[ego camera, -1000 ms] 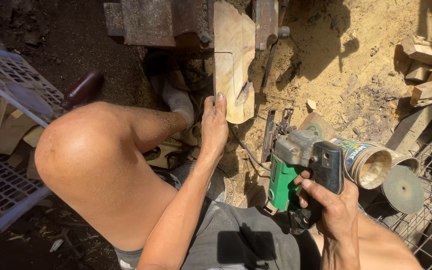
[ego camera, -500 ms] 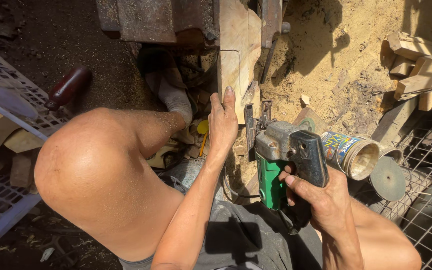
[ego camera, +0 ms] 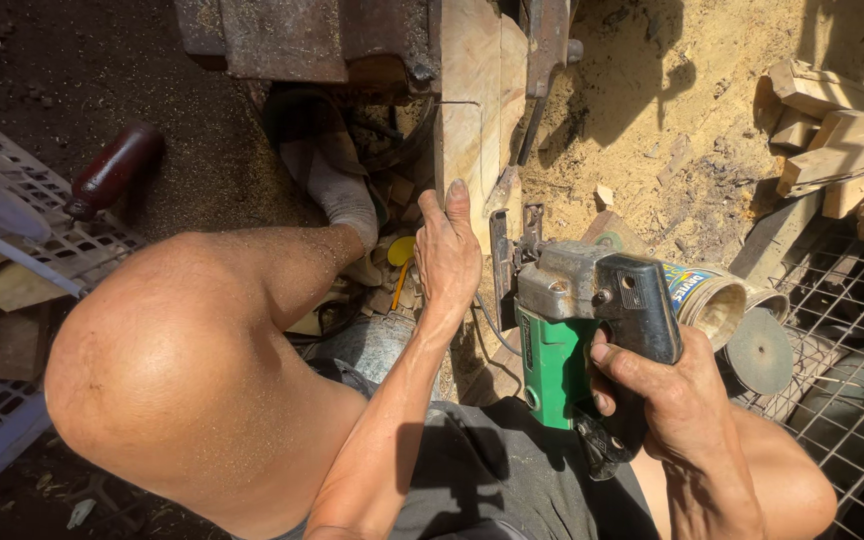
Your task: The person uses a jigsaw to cut a piece of wood clamped in a bench vise. They reposition the wood and continue cutting along a marked line.
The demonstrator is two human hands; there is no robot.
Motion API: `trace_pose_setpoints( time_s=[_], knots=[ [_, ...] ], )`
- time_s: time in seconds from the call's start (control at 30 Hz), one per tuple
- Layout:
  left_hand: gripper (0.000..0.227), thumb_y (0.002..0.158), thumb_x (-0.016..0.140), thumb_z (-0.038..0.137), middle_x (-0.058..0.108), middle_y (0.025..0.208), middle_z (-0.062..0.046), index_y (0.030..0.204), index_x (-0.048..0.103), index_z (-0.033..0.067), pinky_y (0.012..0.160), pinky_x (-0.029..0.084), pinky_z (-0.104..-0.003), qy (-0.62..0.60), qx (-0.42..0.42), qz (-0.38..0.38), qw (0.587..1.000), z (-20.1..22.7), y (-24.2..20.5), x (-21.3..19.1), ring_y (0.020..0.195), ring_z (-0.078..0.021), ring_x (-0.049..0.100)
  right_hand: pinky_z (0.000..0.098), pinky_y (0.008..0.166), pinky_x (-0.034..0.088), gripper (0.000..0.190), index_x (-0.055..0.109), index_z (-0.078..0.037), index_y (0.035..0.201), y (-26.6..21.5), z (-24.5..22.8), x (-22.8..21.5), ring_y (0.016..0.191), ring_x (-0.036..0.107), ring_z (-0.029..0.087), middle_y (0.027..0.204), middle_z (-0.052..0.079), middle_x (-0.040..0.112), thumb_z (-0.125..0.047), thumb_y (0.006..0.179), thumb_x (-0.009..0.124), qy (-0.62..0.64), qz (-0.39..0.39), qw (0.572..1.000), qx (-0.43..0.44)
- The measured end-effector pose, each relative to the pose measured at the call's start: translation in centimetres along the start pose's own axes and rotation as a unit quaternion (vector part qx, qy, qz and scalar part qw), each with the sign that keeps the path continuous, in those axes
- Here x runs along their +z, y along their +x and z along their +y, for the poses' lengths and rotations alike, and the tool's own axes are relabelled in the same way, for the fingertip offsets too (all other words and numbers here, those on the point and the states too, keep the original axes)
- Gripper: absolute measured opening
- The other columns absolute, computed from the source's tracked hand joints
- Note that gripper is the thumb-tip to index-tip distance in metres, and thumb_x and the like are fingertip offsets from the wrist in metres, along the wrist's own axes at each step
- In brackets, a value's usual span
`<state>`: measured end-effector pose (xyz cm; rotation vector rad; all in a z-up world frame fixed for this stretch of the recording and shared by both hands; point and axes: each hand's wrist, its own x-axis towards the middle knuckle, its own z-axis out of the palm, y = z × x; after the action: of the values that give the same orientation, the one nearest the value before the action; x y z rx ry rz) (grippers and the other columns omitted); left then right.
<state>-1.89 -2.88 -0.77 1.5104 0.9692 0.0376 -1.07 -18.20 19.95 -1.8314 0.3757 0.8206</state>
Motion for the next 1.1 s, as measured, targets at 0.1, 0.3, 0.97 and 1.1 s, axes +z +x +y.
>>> trace_pose_setpoints(
  time_s=[0.1, 0.3, 0.97, 1.1],
  knots=[
    [0.07, 0.104, 0.026, 0.06, 0.06, 0.056, -0.022, 0.124, 0.046, -0.0038, 0.055, 0.044, -0.058, 0.017, -0.009, 0.003, 1.0, 0.0, 0.1, 0.1, 0.057, -0.0449, 0.065, 0.0309, 0.043, 0.042, 0.019, 0.064, 0.008, 0.088, 0.2, -0.1, 0.0, 0.045, 0.053, 0.019, 0.061, 0.012, 0.058, -0.007, 0.077, 0.069, -0.002, -0.001, 1.0, 0.006],
    [0.069, 0.101, 0.025, 0.061, 0.058, 0.051, -0.021, 0.121, 0.046, -0.0023, 0.049, 0.047, -0.056, 0.001, -0.036, -0.015, 0.999, 0.1, 0.1, 0.0, 0.051, -0.0415, 0.067, 0.03, 0.042, 0.041, 0.019, 0.063, 0.007, 0.091, 0.3, -0.3, 0.0, 0.045, 0.052, 0.017, 0.062, 0.011, 0.059, -0.005, 0.078, 0.07, 0.005, 0.004, 1.0, 0.008],
    [0.064, 0.104, 0.027, 0.057, 0.06, 0.055, -0.021, 0.12, 0.046, -0.0022, 0.051, 0.048, -0.055, -0.007, -0.03, -0.017, 0.999, 0.1, 0.0, -0.1, 0.054, -0.041, 0.068, 0.0306, 0.041, 0.041, 0.017, 0.066, 0.007, 0.086, 1.1, -0.6, -0.9, 0.045, 0.054, 0.017, 0.061, 0.011, 0.06, -0.006, 0.076, 0.072, -0.045, -0.013, 0.999, 0.005],
    [0.065, 0.105, 0.027, 0.057, 0.061, 0.057, -0.022, 0.122, 0.045, -0.0025, 0.054, 0.048, -0.057, -0.004, -0.012, -0.004, 1.0, 0.2, -0.1, -0.1, 0.057, -0.0439, 0.067, 0.0305, 0.041, 0.042, 0.018, 0.066, 0.007, 0.086, 1.2, -0.7, -0.9, 0.045, 0.055, 0.017, 0.06, 0.012, 0.061, -0.006, 0.077, 0.072, -0.054, -0.014, 0.998, 0.004]
  ],
)
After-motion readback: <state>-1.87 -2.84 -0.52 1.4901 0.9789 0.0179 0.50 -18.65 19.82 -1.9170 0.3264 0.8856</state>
